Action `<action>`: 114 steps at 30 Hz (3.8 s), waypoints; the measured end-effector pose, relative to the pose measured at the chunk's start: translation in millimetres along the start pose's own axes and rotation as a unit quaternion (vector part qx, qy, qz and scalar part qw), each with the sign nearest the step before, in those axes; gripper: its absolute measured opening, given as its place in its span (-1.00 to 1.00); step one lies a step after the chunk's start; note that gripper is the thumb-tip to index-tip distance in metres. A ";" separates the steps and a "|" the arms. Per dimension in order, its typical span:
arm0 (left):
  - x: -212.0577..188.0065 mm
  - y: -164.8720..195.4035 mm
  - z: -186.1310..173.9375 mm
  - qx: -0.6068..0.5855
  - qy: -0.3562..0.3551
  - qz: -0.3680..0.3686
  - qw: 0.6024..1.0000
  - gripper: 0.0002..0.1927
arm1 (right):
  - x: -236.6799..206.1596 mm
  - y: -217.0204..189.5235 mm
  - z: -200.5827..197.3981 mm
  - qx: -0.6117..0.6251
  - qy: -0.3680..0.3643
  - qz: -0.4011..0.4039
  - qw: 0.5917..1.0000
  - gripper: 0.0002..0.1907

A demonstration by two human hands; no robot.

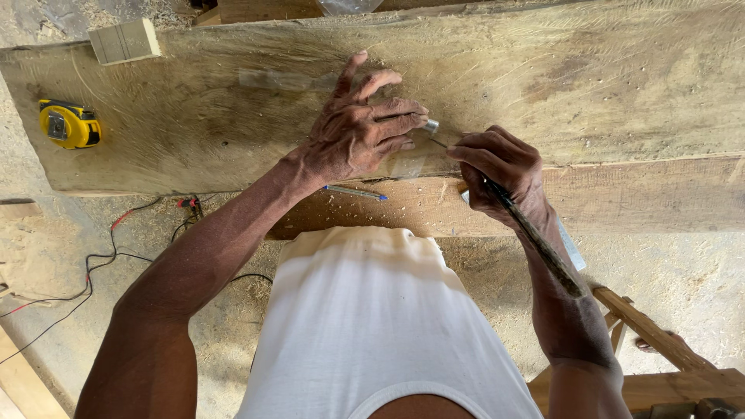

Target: The person retrieves a plastic bag from a shelf, cuts it open with a knife, and removes small metal hardware pieces. They then unwrap the pieces from protective plastic and inspect them on a workbench.

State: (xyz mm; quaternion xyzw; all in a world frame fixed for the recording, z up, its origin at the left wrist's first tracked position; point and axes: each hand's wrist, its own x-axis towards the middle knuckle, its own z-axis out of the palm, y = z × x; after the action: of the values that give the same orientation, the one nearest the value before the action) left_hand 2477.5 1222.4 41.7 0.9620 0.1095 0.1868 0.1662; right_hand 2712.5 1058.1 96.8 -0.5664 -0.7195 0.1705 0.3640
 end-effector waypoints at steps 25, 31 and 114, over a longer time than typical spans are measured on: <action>10.8 20.9 7.9 -0.053 0.058 -0.052 0.996 -0.82 | -39.2 5.2 -39.3 -0.127 0.162 0.301 0.931 -0.95; 6.9 11.1 20.7 -0.007 0.053 0.007 0.999 -0.74 | 8.1 -34.0 44.7 -0.052 0.151 0.157 0.975 -0.89; -551.0 713.6 179.9 -0.351 -0.530 0.519 0.571 -0.65 | -637.4 -616.3 488.5 -0.040 0.873 0.482 -0.061 -0.77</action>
State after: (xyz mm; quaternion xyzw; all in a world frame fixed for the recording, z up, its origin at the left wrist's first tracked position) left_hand 2155.4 364.8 -36.3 0.6468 -0.5907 -0.2786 0.3938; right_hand 1996.1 356.0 -39.4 0.4757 -0.6277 0.3579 -0.5016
